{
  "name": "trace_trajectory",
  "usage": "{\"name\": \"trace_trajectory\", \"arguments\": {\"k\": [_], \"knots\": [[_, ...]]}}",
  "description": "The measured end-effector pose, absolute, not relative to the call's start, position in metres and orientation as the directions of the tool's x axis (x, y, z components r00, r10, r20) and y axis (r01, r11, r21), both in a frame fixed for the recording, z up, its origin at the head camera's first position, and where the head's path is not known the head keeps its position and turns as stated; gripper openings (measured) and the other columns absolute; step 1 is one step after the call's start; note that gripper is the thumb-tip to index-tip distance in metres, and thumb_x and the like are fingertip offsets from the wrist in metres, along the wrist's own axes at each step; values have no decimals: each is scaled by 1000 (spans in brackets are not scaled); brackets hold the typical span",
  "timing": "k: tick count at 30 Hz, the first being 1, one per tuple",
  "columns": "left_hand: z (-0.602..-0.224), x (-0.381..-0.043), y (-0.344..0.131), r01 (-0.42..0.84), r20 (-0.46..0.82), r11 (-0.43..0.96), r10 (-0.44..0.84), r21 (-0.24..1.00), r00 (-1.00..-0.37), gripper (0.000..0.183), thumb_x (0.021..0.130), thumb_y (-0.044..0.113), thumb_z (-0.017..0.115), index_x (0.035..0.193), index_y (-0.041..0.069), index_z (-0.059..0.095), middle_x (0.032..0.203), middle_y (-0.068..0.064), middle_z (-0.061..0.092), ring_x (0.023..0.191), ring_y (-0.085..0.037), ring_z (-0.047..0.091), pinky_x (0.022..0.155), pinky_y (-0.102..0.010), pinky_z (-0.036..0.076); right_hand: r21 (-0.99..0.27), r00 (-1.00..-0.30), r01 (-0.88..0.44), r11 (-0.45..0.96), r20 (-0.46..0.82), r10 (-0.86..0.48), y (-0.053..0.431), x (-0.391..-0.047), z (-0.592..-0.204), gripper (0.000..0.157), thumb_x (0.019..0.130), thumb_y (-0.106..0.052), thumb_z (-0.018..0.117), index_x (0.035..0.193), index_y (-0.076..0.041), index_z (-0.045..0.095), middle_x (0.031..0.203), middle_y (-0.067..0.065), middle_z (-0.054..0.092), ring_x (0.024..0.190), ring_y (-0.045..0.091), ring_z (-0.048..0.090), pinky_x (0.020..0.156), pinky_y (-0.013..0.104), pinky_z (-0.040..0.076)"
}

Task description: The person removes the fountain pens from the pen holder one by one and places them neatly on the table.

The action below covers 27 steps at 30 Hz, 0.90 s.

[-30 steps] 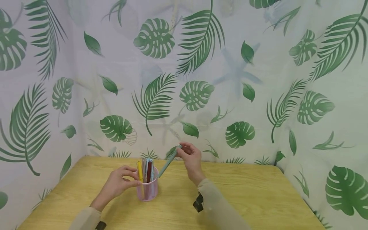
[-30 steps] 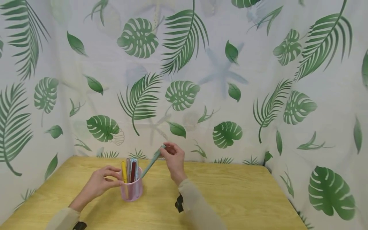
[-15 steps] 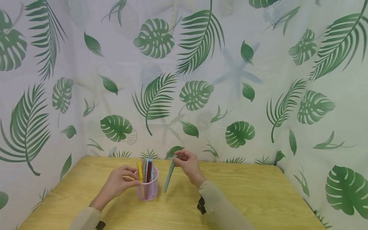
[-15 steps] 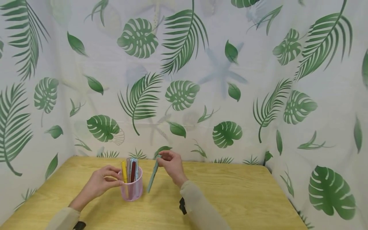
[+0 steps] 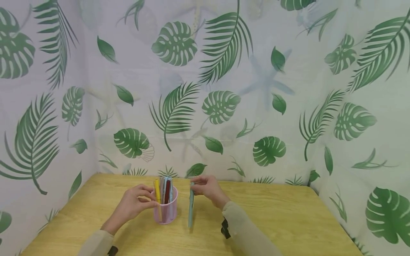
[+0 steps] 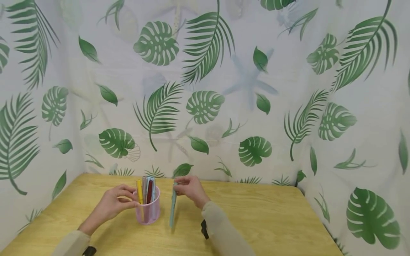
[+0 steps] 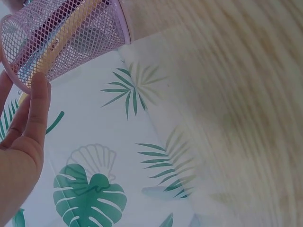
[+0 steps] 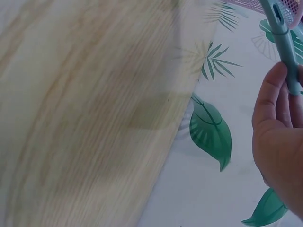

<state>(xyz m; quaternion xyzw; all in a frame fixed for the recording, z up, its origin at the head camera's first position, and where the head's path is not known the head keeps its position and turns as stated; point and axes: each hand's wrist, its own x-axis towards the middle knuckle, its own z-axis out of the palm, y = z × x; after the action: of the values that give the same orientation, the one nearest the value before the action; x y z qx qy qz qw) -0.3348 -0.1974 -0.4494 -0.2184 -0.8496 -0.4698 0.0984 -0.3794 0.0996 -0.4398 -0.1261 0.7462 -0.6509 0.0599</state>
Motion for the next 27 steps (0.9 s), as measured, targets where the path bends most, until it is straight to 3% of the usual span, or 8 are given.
{"name": "trace_trajectory", "arguments": {"k": [6, 12, 27], "knots": [[-449, -336, -197, 462, 369, 480, 280, 746, -887, 13, 76, 22, 85, 78, 15, 75, 111, -11, 66, 111, -37, 62, 75, -23, 63, -984, -957, -41, 175, -12, -289, 98, -381, -445, 34, 88, -1, 70, 117, 14, 62, 99, 19, 73, 77, 15, 71, 84, 40, 63], [-449, -336, -197, 467, 369, 479, 288, 743, -884, 14, 74, 22, 86, 78, 15, 75, 110, -10, 66, 109, -36, 63, 74, -23, 63, -967, -958, 15, 254, -86, -274, 100, -383, -455, 32, 87, -2, 71, 116, 11, 65, 102, 19, 73, 82, 18, 72, 81, 37, 63], [-448, -334, -197, 506, 402, 474, 309, 721, -862, 13, 75, 20, 85, 77, 14, 75, 107, -13, 66, 107, -39, 64, 73, -23, 63, -913, -974, 68, 403, -147, -170, 99, -385, -473, 23, 84, -5, 76, 104, 5, 72, 92, 12, 74, 75, 19, 74, 76, 30, 63]]}}
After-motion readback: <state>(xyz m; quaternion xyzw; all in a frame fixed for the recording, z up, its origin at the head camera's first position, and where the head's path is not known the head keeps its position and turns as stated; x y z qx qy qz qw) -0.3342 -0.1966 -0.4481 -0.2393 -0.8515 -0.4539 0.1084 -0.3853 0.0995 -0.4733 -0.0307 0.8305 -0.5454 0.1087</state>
